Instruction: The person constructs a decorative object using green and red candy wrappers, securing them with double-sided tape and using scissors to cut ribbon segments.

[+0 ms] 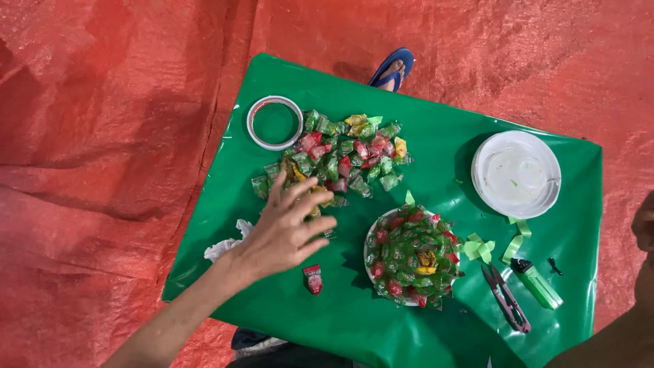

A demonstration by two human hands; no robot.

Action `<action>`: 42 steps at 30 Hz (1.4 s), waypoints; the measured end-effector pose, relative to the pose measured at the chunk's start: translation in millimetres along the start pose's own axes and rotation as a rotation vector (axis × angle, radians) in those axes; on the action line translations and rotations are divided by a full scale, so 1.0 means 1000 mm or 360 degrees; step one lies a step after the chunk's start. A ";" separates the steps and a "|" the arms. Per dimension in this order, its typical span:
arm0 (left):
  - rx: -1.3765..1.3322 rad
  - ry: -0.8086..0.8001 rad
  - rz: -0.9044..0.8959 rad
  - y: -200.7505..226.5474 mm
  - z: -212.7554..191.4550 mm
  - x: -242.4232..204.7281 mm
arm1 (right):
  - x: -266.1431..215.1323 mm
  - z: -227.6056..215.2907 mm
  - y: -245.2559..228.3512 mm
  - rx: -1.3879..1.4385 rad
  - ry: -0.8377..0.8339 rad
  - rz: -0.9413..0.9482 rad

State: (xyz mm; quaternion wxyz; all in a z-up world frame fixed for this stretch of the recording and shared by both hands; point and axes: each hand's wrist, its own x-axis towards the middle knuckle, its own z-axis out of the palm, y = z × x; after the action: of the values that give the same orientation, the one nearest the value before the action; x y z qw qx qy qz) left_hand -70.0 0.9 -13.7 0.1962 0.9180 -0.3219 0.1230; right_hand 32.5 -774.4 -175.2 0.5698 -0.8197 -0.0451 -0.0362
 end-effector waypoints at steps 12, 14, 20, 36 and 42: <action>0.0519 0.0068 -0.0083 -0.004 -0.008 -0.001 | -0.049 0.216 -0.376 0.0125 0.0253 -0.0165; 0.0504 0.0077 -0.0122 -0.005 -0.009 -0.007 | -0.057 0.211 -0.360 0.0085 0.0260 -0.0123; -0.0151 0.0197 -0.0296 0.022 -0.003 0.006 | -0.091 0.205 -0.305 -0.0001 0.0442 0.0091; -0.1508 -0.0442 -0.0810 0.044 0.035 0.077 | -0.168 0.287 -0.311 0.0323 -0.0196 0.0824; -0.1521 -0.0502 -0.0963 0.053 0.018 0.067 | -0.160 0.289 -0.314 0.0432 -0.0163 0.0679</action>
State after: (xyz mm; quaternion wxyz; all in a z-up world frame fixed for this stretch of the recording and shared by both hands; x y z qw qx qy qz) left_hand -50.8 -81.7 8.9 0.5643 0.7861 -0.0907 -0.2353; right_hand -160.9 -399.8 -0.9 0.6664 -0.7275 0.0957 0.1326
